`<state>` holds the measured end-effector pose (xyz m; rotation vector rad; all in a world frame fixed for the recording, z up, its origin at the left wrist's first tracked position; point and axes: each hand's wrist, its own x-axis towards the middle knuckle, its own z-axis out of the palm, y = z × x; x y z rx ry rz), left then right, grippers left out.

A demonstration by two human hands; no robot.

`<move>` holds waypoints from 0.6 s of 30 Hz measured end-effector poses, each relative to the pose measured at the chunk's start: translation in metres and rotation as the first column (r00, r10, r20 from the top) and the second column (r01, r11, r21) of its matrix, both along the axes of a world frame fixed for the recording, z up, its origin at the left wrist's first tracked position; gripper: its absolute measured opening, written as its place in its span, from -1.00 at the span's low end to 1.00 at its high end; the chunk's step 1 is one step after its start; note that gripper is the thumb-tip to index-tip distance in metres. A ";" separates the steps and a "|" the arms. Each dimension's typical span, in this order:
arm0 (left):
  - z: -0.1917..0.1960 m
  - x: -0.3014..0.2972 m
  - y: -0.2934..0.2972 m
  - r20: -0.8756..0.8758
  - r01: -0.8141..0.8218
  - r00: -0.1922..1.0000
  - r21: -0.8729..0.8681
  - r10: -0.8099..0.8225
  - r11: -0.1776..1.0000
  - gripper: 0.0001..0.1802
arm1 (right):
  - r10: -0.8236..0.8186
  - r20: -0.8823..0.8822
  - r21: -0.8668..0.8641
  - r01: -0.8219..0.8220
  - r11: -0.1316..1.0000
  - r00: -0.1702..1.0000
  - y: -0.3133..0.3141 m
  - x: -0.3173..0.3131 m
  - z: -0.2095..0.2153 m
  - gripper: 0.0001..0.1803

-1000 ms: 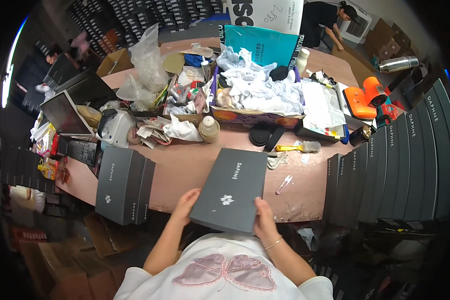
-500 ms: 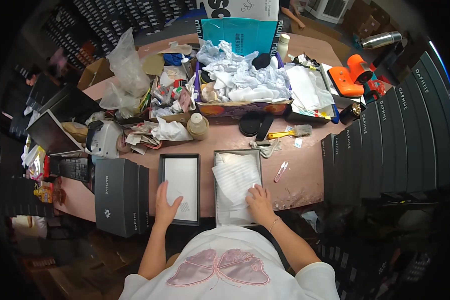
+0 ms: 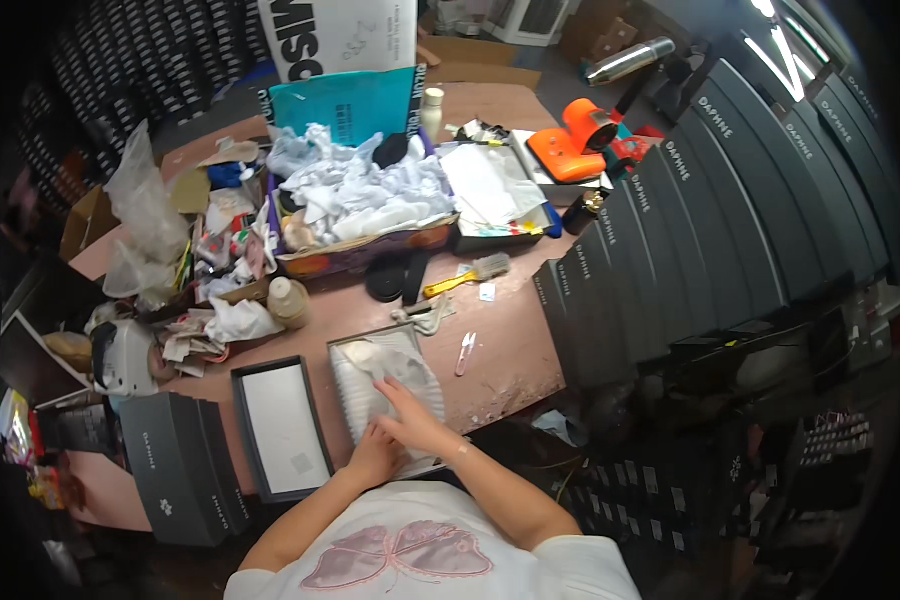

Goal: Inspecting high-heeled shoes, wrapping them in protective tissue paper, and placing them into shoeboxes for shipping.

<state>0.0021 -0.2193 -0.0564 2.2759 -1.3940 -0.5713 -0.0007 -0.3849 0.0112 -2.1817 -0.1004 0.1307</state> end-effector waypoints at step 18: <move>-0.003 -0.014 -0.012 -0.097 -0.321 0.946 -0.166 0.309 0.932 -0.58 | -0.482 -0.009 -0.160 0.475 0.865 0.876 -0.170 0.035 0.030 -0.34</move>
